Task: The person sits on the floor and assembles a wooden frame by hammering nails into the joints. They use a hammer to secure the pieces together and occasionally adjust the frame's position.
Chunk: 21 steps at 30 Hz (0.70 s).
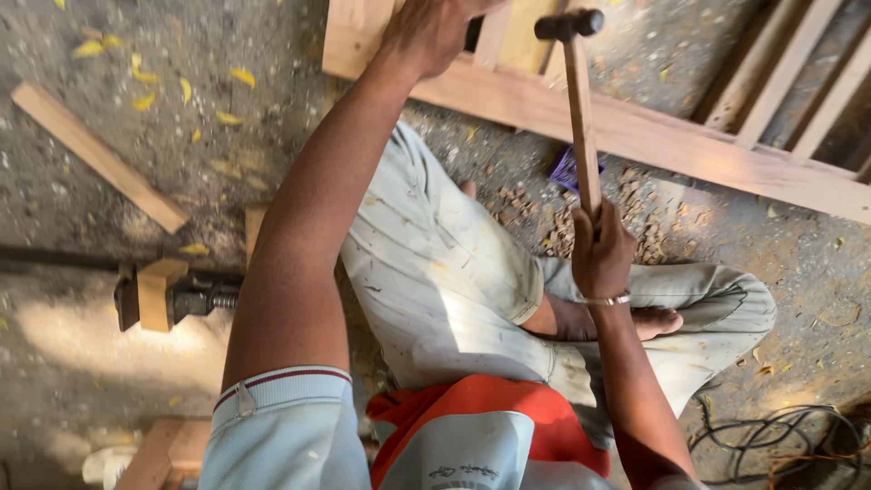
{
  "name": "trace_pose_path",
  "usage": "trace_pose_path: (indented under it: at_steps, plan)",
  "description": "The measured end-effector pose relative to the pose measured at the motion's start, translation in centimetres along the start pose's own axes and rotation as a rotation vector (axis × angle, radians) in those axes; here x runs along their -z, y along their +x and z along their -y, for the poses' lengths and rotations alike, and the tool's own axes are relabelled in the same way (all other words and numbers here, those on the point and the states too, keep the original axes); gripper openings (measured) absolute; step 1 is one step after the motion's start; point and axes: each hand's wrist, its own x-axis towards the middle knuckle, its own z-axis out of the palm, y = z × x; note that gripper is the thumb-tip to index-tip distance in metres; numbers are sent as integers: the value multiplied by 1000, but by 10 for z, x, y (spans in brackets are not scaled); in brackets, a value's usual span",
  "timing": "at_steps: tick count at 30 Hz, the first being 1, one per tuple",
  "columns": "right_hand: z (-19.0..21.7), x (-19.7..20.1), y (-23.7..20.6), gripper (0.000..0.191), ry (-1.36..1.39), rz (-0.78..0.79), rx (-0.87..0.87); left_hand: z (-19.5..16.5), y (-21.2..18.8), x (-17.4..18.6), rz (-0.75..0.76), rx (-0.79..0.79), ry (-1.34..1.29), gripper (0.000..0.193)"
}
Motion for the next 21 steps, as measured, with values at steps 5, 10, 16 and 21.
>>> trace_pose_path:
  at_steps: [5, 10, 16, 21]
  plan:
    - [28, 60, -45, 25, 197, 79, -274, -15, 8, 19, -145, -366, -221, 31]
    - [62, 94, -112, 21, 665, 123, -685, -38, 15, 21, 280, 179, -295, 77]
    - [68, 120, -170, 19, 1137, 124, -896, -56, 2, 24, 407, 178, -364, 90]
    - [42, 139, -206, 20, 1151, 33, -888, -80, -1, 24, 412, 246, -337, 79]
